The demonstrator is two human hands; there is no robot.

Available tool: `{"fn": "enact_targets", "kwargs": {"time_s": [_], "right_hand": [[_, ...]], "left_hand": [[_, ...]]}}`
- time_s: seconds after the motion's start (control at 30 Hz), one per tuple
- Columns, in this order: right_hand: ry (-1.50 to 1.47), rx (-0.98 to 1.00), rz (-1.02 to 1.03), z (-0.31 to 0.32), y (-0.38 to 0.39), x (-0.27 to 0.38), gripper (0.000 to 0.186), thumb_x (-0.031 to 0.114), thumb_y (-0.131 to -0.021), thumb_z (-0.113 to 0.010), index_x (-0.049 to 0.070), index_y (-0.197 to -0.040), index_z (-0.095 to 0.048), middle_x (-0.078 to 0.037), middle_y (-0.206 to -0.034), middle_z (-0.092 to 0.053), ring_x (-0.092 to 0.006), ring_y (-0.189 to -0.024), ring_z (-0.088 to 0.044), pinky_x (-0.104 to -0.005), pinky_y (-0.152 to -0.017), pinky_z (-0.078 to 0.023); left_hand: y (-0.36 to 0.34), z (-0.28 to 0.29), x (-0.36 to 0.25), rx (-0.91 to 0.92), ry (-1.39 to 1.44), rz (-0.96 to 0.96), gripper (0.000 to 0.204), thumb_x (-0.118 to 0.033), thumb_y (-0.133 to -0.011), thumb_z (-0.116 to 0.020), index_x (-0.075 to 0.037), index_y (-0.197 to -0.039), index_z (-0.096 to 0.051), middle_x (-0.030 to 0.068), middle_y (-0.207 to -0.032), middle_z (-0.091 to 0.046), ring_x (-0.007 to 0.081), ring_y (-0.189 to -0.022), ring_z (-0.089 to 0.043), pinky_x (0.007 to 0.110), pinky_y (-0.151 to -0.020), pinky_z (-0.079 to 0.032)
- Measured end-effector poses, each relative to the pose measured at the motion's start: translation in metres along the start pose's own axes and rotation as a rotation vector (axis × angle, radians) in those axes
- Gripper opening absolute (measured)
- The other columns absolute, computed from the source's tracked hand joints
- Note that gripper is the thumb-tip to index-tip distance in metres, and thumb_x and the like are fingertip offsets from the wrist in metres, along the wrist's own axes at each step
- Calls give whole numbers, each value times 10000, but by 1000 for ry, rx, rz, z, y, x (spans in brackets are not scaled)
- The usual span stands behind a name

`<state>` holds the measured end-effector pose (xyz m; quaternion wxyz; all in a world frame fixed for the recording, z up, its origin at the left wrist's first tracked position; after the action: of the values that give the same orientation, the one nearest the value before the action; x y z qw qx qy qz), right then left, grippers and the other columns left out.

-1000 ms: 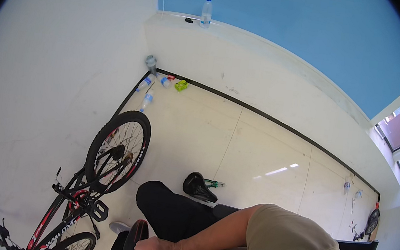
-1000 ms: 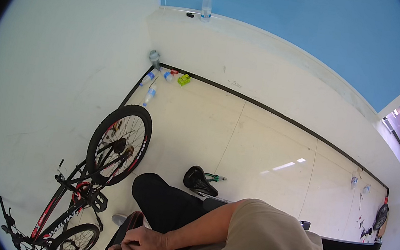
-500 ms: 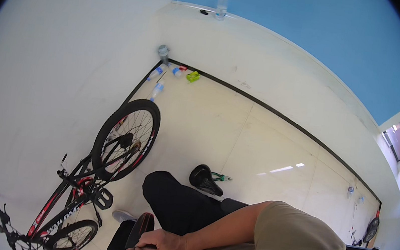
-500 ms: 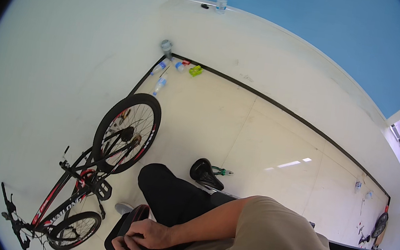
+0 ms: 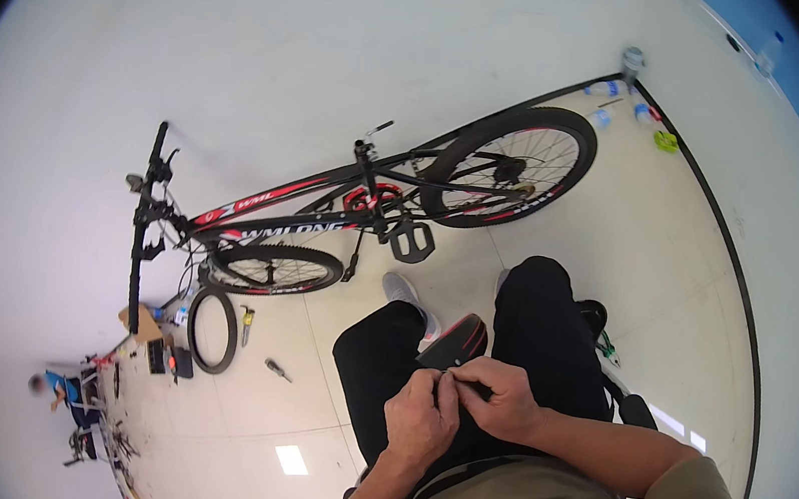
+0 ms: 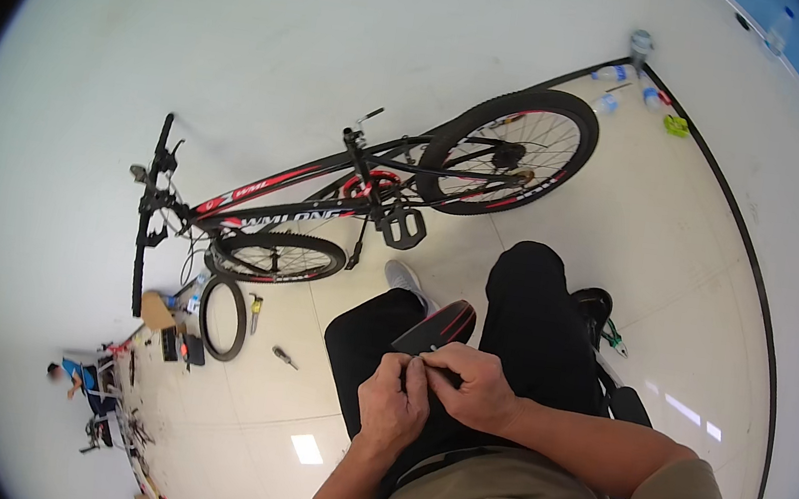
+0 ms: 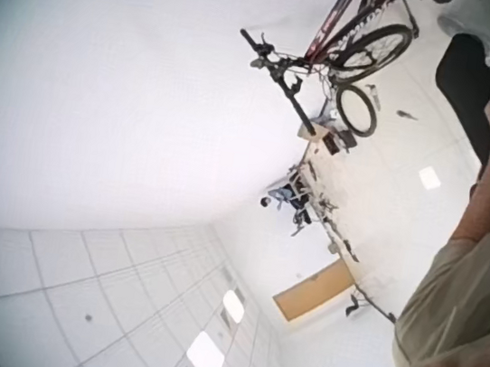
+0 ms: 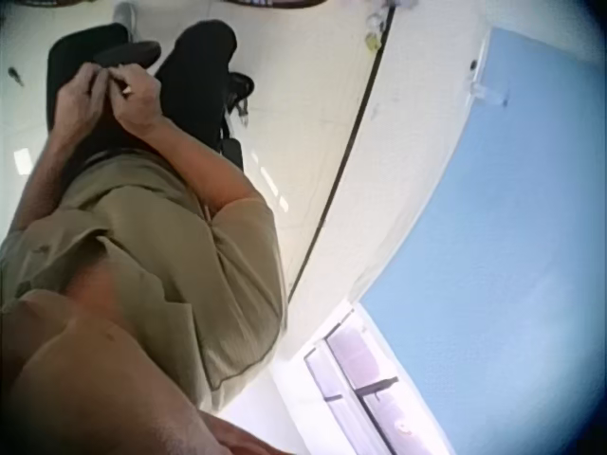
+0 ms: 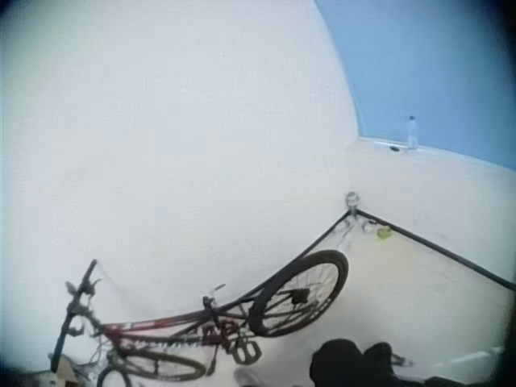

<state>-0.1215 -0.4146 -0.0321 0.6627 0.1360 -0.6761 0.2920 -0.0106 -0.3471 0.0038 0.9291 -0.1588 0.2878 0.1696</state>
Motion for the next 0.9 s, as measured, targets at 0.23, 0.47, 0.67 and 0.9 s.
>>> {"fn": "enact_targets", "kwargs": {"time_s": [0.23, 0.47, 0.67, 0.9], "right_hand": [[19, -21, 80, 8, -6, 7, 159, -58, -818, -684, -15, -971, -673, -134, -865, -679, -231, -751, -673, -303, -661, -522], [54, 19, 67, 2, -6, 10, 162, -60, -816, -691, -13, -971, -674, -125, -867, -682, -225, -752, -674, -297, -670, -524], [44, -18, 7, 4, -3, 0, 158, -58, -815, -697, -11, -964, -673, -113, -858, -681, -199, -749, -671, -293, -662, -517], [38, 20, 39, 0, -4, 6, 146, -50, -815, -697, -18, -955, -672, -109, -848, -680, -187, -725, -657, -280, -650, -510]], "left_hand": [[-6, 6, -11, 0, 90, 23, 205, -170, -866, -727, -39, -848, -571, 131, -701, -626, 303, -574, -644, 387, -490, -503], [-3, 3, -4, -5, 62, 15, 152, -126, -902, -673, -24, -852, -571, 164, -709, -629, 343, -571, -625, 393, -485, -491], [-8, 11, -15, 21, 157, 43, 167, -139, -906, -671, -16, -889, -559, 165, -734, -635, 344, -587, -631, 389, -499, -504], [-2, 3, -4, 18, 67, 27, 183, -153, -901, -683, -20, -899, -557, 133, -730, -639, 302, -579, -646, 378, -505, -507]]}}
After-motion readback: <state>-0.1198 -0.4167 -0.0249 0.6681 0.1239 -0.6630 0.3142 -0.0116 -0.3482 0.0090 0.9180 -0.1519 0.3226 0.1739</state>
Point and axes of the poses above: each hand's wrist, its own y-axis away from the middle knuckle, its own z-axis out of the back of the hand, x = y × z, the point moved 8 cm from there along -y, towards the middle knuckle
